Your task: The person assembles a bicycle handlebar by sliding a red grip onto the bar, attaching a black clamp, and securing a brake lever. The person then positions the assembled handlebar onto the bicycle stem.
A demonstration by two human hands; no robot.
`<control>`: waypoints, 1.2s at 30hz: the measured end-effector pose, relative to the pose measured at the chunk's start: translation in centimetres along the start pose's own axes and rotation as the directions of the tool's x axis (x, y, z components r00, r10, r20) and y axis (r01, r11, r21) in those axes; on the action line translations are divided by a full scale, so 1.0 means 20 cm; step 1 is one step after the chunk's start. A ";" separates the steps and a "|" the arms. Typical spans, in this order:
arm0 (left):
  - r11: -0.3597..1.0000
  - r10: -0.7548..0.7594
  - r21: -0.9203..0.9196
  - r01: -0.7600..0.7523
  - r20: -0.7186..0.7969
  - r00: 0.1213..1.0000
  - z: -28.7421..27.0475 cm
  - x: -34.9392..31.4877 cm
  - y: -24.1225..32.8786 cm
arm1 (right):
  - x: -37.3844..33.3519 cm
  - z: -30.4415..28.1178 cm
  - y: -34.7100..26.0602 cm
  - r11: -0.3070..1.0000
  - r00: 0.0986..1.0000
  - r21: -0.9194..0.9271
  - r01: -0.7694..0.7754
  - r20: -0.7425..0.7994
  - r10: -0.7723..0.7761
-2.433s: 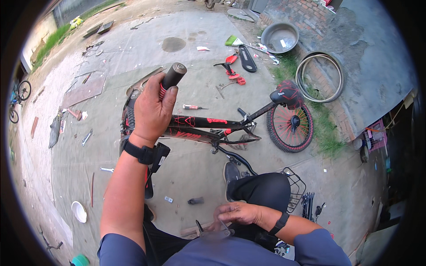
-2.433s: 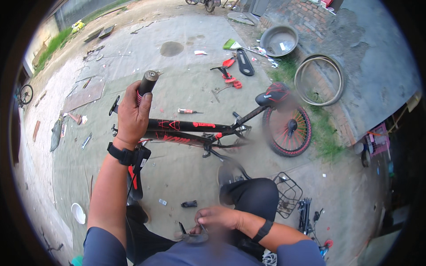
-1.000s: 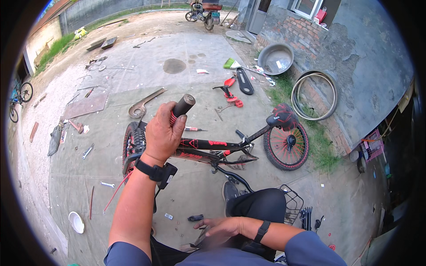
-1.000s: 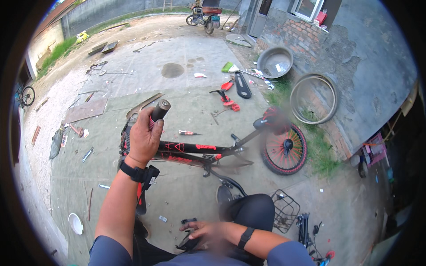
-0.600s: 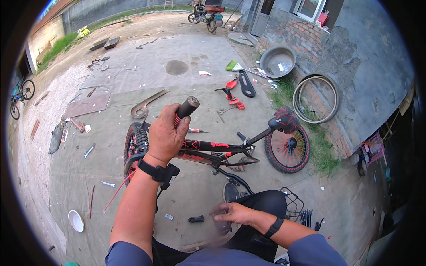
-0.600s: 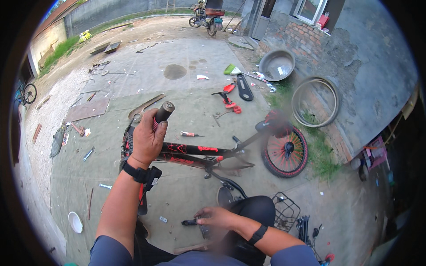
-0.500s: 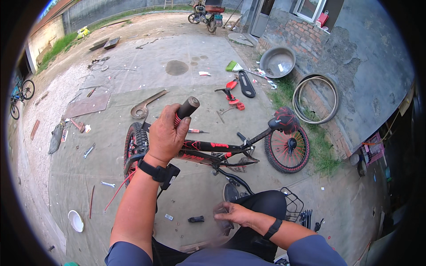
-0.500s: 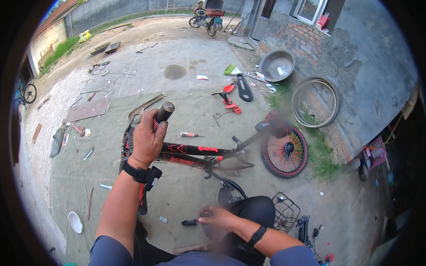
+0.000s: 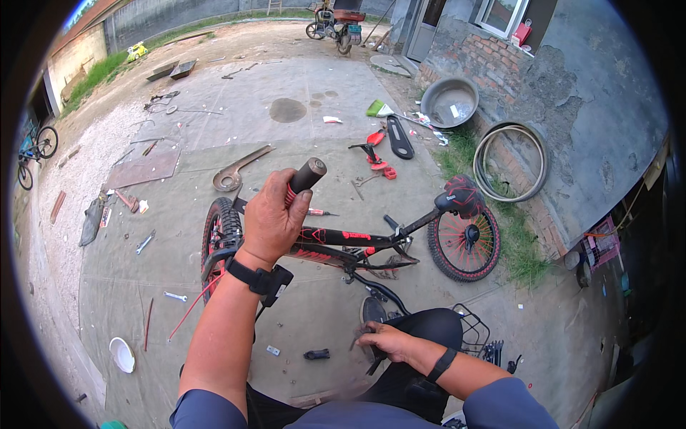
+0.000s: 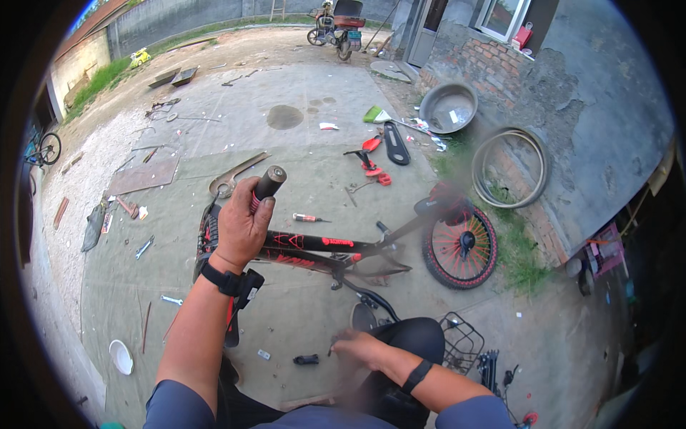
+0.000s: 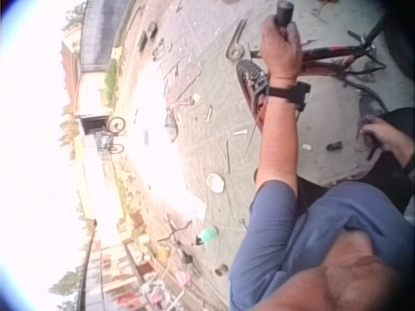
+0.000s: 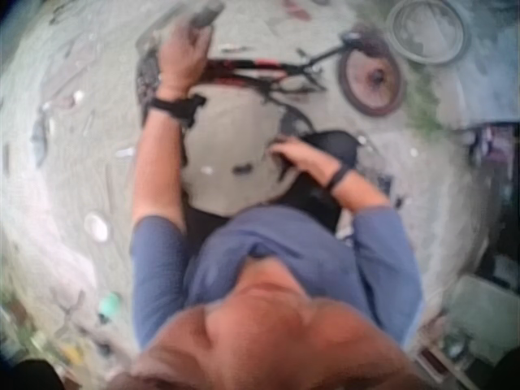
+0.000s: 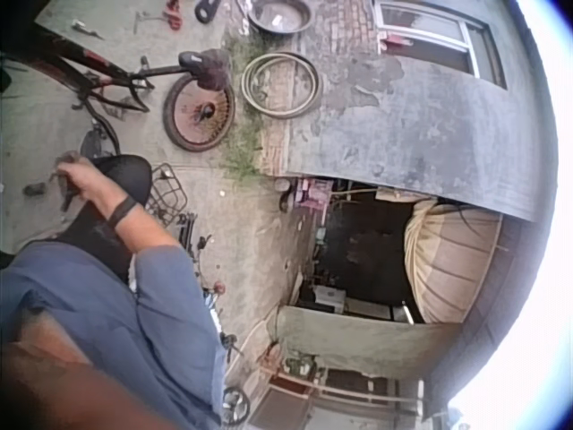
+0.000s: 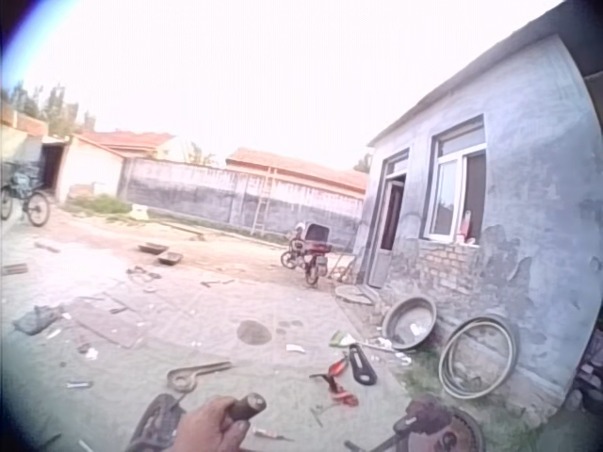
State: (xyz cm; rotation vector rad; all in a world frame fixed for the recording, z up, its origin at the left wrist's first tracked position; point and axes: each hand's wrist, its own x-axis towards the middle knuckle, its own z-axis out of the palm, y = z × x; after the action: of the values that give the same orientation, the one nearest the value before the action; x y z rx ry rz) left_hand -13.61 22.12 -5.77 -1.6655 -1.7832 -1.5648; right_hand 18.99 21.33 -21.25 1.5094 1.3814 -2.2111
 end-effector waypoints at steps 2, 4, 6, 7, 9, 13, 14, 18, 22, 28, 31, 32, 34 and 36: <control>1.000 0.002 0.000 -0.002 0.000 1.000 0.00 0.00 0.00 | 0.02 -0.02 -0.01 0.993 1.000 -0.117 0.016 0.027 -0.012; 1.000 0.001 -0.006 -0.001 -0.003 1.000 0.00 0.00 0.00 | 0.03 -0.04 -0.02 0.972 0.995 -0.213 0.095 0.019 -0.094; 1.000 0.007 0.001 -0.007 -0.002 1.000 0.00 0.00 0.00 | 0.03 -0.06 -0.04 0.964 0.989 -0.223 0.147 0.005 -0.150; 1.000 0.016 -0.005 -0.016 -0.009 1.000 0.00 0.00 0.00 | 0.03 -0.07 -0.06 0.971 0.986 -0.179 0.161 -0.002 -0.164; 1.000 0.018 0.001 -0.018 -0.005 1.000 0.00 0.00 0.00 | 0.02 -0.09 -0.12 0.981 0.981 0.031 0.194 -0.005 -0.194; 0.999 0.030 -0.010 -0.030 -0.018 0.999 0.00 0.00 -0.01 | -0.03 -0.11 -0.22 0.914 0.981 0.364 0.177 0.009 -0.193; 1.000 0.024 -0.004 -0.024 -0.010 1.000 0.00 0.00 -0.01 | -0.05 -0.11 -0.24 0.921 0.988 0.365 0.135 0.016 -0.152; 1.000 0.020 -0.004 -0.020 -0.005 1.000 0.00 -0.01 -0.01 | -0.09 -0.12 -0.32 0.906 0.998 0.421 0.033 0.036 -0.054; 0.999 0.031 -0.014 -0.031 -0.012 0.999 0.00 0.00 0.00 | -0.14 -0.17 -0.43 0.969 0.983 0.218 0.118 0.116 -0.146; 1.000 0.021 -0.015 -0.021 -0.008 1.000 0.00 0.00 0.00 | -0.27 -0.19 -0.74 0.824 0.816 0.179 0.537 0.138 -0.562; 1.000 -0.002 -0.015 0.003 0.009 1.000 0.00 -0.01 0.00 | -0.36 -0.17 -0.93 0.703 0.700 0.235 0.672 0.111 -0.706; 1.000 -0.001 -0.022 0.001 0.008 1.000 0.00 -0.01 0.00 | -0.39 -0.17 -0.99 0.694 0.685 0.202 0.692 0.122 -0.718; 1.000 0.004 -0.028 -0.004 0.003 1.000 0.00 -0.01 0.00 | -0.42 -0.16 -1.08 0.660 0.656 0.138 0.739 0.080 -0.751; 1.000 0.017 -0.022 -0.017 -0.003 1.000 0.00 -0.01 0.00 | -0.45 -0.15 -1.15 0.614 0.610 0.094 0.783 0.071 -0.789</control>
State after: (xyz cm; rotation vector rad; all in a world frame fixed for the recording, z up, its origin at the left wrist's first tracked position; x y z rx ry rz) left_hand -13.58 21.95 -5.99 -1.6827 -1.7527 -1.5840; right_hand 12.77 33.31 -0.43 0.7965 2.2897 -2.7312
